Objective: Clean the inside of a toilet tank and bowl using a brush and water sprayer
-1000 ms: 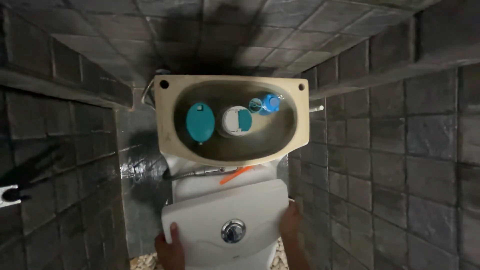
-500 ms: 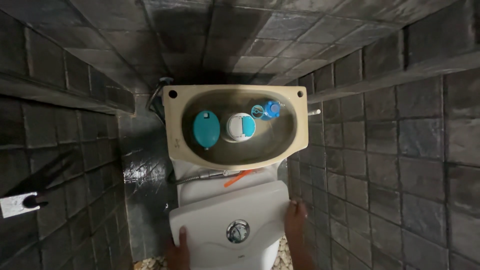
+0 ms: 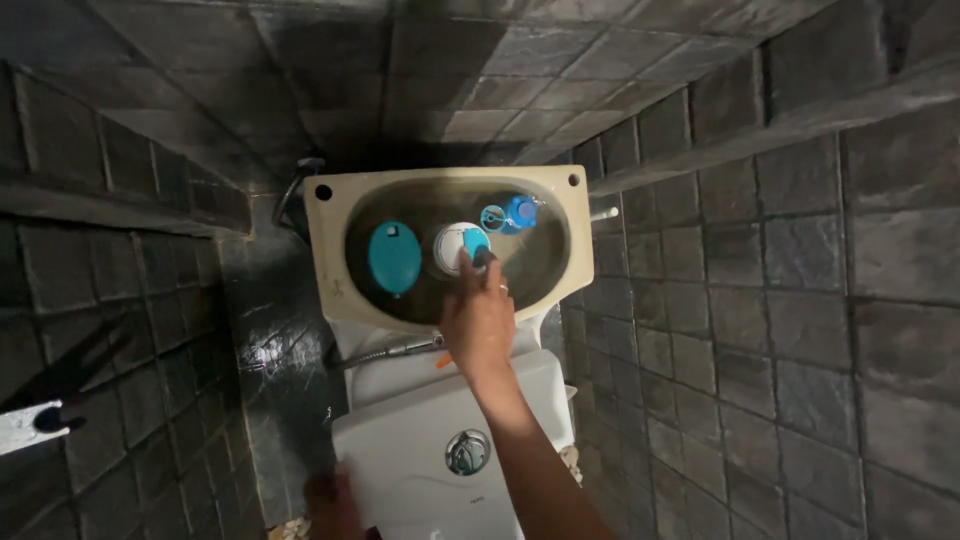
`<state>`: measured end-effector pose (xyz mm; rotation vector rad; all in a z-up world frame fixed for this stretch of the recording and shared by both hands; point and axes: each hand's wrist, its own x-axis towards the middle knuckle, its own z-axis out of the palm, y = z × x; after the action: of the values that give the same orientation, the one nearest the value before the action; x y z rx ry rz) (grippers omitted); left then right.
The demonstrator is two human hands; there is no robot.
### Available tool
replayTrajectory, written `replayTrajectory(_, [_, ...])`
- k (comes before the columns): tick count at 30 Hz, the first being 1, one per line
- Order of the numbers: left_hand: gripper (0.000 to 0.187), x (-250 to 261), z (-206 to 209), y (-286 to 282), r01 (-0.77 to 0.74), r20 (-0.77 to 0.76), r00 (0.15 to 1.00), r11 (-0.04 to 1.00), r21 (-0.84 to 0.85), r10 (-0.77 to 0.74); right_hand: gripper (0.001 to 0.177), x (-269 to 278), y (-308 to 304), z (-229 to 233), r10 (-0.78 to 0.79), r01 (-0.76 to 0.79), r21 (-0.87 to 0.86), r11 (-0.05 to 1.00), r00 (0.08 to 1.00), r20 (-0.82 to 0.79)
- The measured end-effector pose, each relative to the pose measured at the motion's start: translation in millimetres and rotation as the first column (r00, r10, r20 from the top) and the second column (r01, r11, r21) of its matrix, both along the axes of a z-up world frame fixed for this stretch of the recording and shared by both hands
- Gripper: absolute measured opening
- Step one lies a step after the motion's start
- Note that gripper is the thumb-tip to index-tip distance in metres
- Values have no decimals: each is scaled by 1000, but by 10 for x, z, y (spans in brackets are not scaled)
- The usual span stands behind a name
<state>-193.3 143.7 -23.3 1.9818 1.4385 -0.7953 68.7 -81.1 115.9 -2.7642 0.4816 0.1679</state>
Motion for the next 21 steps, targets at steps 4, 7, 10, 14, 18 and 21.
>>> replayTrajectory(4, [49, 252, -469, 276, 663, -241, 732, 747, 42, -637, 79, 183, -65, -76, 1, -17, -142, 990, 994, -112])
replayTrajectory(7, [25, 339, -137, 309, 107, 59, 992, 992, 74, -111, 81, 305, -142, -131, 65, -113, -251, 961, 979, -192])
replayTrajectory(10, [29, 225, 28, 269, -295, 232, 929, 955, -10, 289, 82, 278, -231, -121, 98, -182, -323, 929, 960, -262])
replayTrajectory(14, [30, 836, 431, -27, -288, 636, 769, 925, 247, 69, 61, 568, -216, -7, 61, -156, -262, 952, 940, -335])
replayTrajectory(18, [21, 1177, 509, 149, 425, 809, 193, 791, 441, -555, 57, 552, -224, 6, 36, -140, -235, 962, 916, -399])
replayTrajectory(21, [49, 1710, 915, -323, 654, 738, 412, 737, 168, -534, 52, 541, -261, -190, -30, -77, -236, 969, 908, -418])
